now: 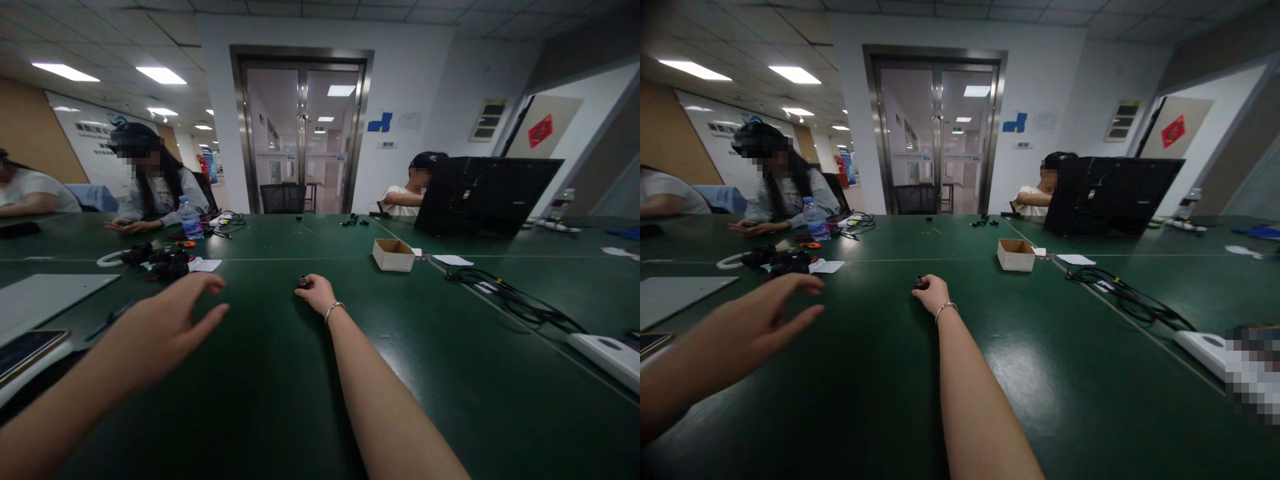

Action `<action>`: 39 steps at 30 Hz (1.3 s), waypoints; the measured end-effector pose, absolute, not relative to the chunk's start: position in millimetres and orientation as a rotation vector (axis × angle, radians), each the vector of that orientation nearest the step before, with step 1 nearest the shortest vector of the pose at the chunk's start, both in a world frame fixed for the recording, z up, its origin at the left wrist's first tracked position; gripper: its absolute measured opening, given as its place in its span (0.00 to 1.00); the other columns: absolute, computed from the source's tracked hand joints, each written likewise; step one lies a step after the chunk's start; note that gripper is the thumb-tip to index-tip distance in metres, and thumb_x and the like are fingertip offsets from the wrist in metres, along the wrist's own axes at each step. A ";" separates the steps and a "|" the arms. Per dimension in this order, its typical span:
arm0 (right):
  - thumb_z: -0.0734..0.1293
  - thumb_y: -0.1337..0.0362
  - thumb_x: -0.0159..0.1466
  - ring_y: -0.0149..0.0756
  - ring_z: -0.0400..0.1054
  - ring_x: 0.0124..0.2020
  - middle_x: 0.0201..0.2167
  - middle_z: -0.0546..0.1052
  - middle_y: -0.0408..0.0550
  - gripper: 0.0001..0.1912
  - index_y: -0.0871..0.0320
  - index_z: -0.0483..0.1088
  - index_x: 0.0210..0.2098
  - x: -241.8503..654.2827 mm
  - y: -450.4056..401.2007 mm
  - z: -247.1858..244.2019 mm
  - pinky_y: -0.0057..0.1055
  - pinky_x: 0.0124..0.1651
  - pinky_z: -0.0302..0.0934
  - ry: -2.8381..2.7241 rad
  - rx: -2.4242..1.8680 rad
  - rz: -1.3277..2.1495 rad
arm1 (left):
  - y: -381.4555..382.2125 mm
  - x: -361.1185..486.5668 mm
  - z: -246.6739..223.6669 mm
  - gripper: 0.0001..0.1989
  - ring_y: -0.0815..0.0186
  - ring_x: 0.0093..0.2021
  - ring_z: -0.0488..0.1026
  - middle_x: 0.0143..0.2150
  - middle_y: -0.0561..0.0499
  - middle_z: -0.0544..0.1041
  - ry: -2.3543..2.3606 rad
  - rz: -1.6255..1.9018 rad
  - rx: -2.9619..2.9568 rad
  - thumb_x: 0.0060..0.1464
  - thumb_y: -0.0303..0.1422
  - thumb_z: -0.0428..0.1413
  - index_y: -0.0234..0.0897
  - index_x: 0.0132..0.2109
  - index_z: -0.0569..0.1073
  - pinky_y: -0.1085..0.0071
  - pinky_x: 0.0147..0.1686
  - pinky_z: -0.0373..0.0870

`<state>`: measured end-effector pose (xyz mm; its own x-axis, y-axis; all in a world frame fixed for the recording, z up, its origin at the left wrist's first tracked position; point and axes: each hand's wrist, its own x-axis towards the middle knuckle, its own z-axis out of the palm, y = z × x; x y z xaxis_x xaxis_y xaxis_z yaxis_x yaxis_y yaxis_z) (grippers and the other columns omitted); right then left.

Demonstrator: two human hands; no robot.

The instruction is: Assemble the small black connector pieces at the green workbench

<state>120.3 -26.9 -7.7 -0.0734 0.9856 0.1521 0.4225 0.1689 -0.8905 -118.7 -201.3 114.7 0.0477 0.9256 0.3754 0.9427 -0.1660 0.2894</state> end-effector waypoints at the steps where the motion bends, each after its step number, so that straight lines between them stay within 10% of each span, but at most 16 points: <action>1: 0.73 0.69 0.49 0.28 0.66 0.24 0.27 0.72 0.40 0.10 0.60 0.71 0.30 119.9 -26.2 -9.1 0.23 0.27 0.62 -1.616 -1.343 0.874 | -184.8 -102.0 112.2 0.21 0.64 0.34 0.72 0.46 0.53 0.73 -1.912 -0.654 -2.362 0.54 0.49 0.49 0.48 0.51 0.68 0.66 0.34 0.69; 6: 0.69 0.74 0.52 0.24 0.62 0.16 0.25 0.71 0.39 0.08 0.60 0.69 0.31 119.7 -24.0 -8.8 0.20 0.16 0.56 -1.549 -1.250 0.928 | -83.8 -16.4 75.1 0.25 0.57 0.46 0.72 0.55 0.45 0.65 -1.758 -0.660 -2.530 0.54 0.41 0.53 0.49 0.60 0.62 0.65 0.42 0.69; 12: 0.66 0.76 0.56 0.26 0.65 0.14 0.19 0.69 0.39 0.05 0.62 0.69 0.31 120.0 -17.9 -9.1 0.20 0.15 0.60 -1.410 -1.222 1.058 | -21.1 2.4 12.3 0.10 0.62 0.42 0.73 0.41 0.47 0.74 -1.927 -1.326 -2.587 0.56 0.32 0.50 0.39 0.42 0.74 0.66 0.45 0.69; 22: 0.70 0.76 0.55 0.27 0.69 0.18 0.23 0.72 0.42 0.09 0.63 0.70 0.36 132.6 -9.1 -10.1 0.21 0.21 0.66 -1.084 -0.998 1.304 | -6.0 -13.0 -16.5 0.11 0.67 0.36 0.74 0.38 0.47 0.77 -2.012 -2.230 -2.692 0.54 0.28 0.53 0.34 0.44 0.75 0.69 0.42 0.72; 39: 0.68 0.77 0.57 0.28 0.70 0.23 0.24 0.72 0.44 0.09 0.62 0.73 0.37 145.6 -15.8 -3.5 0.24 0.31 0.70 -0.964 -0.825 1.465 | -11.4 -6.4 -12.0 0.07 0.69 0.29 0.75 0.30 0.48 0.76 -2.211 -2.254 -2.581 0.60 0.31 0.49 0.32 0.37 0.70 0.75 0.29 0.71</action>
